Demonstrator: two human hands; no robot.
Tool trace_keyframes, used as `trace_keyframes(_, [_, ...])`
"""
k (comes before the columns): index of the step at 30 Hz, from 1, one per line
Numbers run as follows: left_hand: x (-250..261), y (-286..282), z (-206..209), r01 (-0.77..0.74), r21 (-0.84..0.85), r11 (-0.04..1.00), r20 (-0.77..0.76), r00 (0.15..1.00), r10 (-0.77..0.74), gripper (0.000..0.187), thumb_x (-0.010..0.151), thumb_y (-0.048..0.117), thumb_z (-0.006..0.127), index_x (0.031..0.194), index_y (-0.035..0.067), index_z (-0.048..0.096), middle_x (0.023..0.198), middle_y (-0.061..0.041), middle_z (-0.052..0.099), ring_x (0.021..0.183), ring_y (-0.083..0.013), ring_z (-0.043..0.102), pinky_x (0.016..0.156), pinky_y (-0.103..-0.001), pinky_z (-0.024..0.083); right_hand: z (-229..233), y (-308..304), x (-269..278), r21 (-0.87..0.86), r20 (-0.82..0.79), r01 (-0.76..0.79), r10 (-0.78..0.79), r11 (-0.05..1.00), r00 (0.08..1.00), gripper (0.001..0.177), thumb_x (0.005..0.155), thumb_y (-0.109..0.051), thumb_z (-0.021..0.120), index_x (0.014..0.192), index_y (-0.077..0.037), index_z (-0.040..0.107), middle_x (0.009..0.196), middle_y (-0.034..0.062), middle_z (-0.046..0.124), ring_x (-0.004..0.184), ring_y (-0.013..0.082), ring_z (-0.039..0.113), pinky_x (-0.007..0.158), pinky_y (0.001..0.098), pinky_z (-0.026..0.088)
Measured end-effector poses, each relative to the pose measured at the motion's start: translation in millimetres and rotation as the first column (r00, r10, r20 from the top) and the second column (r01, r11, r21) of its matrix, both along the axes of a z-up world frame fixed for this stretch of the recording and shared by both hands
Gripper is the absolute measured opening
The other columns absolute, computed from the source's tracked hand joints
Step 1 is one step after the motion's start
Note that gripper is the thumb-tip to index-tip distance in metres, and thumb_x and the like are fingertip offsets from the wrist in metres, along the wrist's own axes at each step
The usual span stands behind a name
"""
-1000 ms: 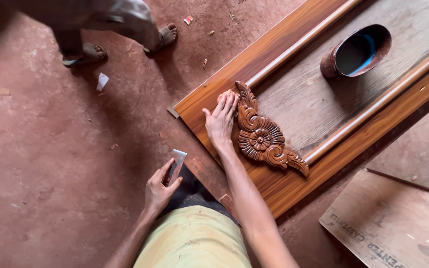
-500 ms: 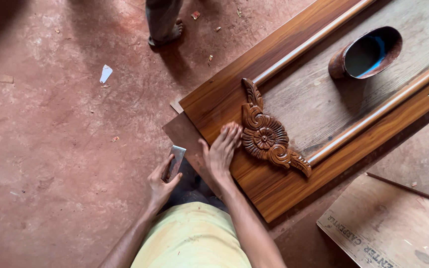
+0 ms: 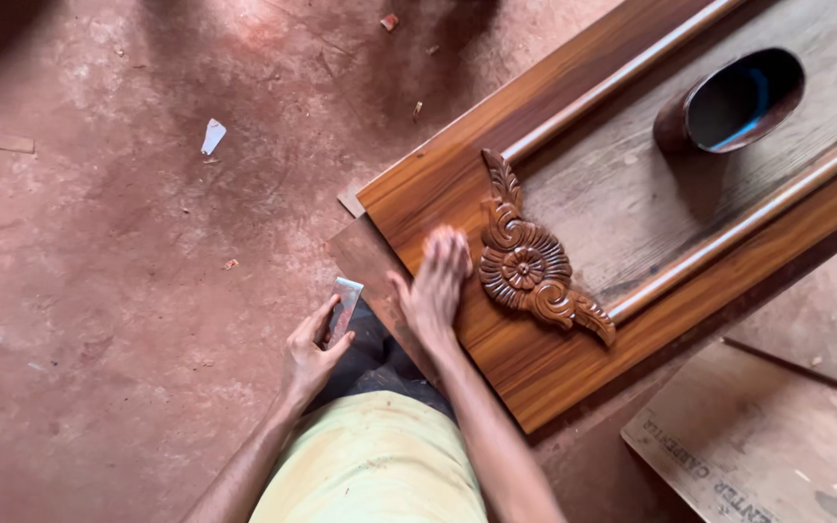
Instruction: The person sands a wooden door frame with a sanding block, focusing on the edges and a carved floral design. They wipe the surface with a cloth and dip the cloth into a metal container of liquid before continuing to sand.
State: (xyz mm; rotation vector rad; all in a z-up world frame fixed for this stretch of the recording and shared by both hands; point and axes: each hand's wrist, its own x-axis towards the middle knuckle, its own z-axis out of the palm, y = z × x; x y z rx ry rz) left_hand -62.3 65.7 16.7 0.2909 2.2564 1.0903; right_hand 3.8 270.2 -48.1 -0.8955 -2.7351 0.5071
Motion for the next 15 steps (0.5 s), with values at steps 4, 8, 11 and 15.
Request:
trace_keyframes(4, [8.0,-7.0,-15.1,0.032,0.113,0.993,-0.066,0.998,-0.024,0.068,0.078,0.013,0.084,0.142,0.012,0.061,0.126,-0.014,0.072,0.111,-0.0202,0.071,0.091,-0.031,0.057,-18.2,13.7,-48.2,-0.055,-0.078,-0.149,0.145,0.987,0.986,0.1,0.087,-0.059,0.07,0.16,-0.004,0.028,0.168,0.0195,0.023,0.158,0.0403,0.015,0.128,0.0554,0.014])
trace_keyframes(8, [9.8,-8.6,-27.2,0.047,0.181,0.982,-0.093,0.995,-0.03,0.069,0.078,0.014,0.085,0.142,0.011,0.061,0.126,-0.013,0.072,0.111,-0.0189,0.07,0.092,-0.031,0.057,-9.4,16.2,-12.5,-0.131,-0.049,-0.191,0.186,0.973,0.981,0.096,0.086,-0.058,0.068,0.158,-0.006,0.033,0.167,0.0155,0.026,0.158,0.0351,0.017,0.129,0.051,0.015])
trace_keyframes(11, [9.8,-5.1,-26.5,0.09,0.101,0.991,-0.145,0.987,-0.074,0.069,0.077,0.014,0.085,0.142,0.011,0.062,0.125,-0.013,0.074,0.109,-0.018,0.072,0.09,-0.032,0.057,5.5,18.0,73.9,-0.181,-0.007,-0.17,0.171,0.969,0.985,0.084,0.091,-0.052,0.065,0.156,-0.007,0.038,0.166,0.0154,0.03,0.157,0.0322,0.02,0.129,0.0473,0.017])
trace_keyframes(15, [13.4,8.3,-13.3,0.149,0.102,0.984,-0.139,0.981,-0.134,0.067,0.079,0.015,0.084,0.142,0.011,0.062,0.125,-0.013,0.073,0.107,-0.0171,0.071,0.089,-0.031,0.057,28.6,38.0,183.7,-0.195,-0.16,-0.076,0.045,0.978,0.986,0.027,0.107,-0.002,0.052,0.129,-0.009,0.068,0.139,0.0074,0.067,0.143,0.0217,0.058,0.129,0.0394,0.044])
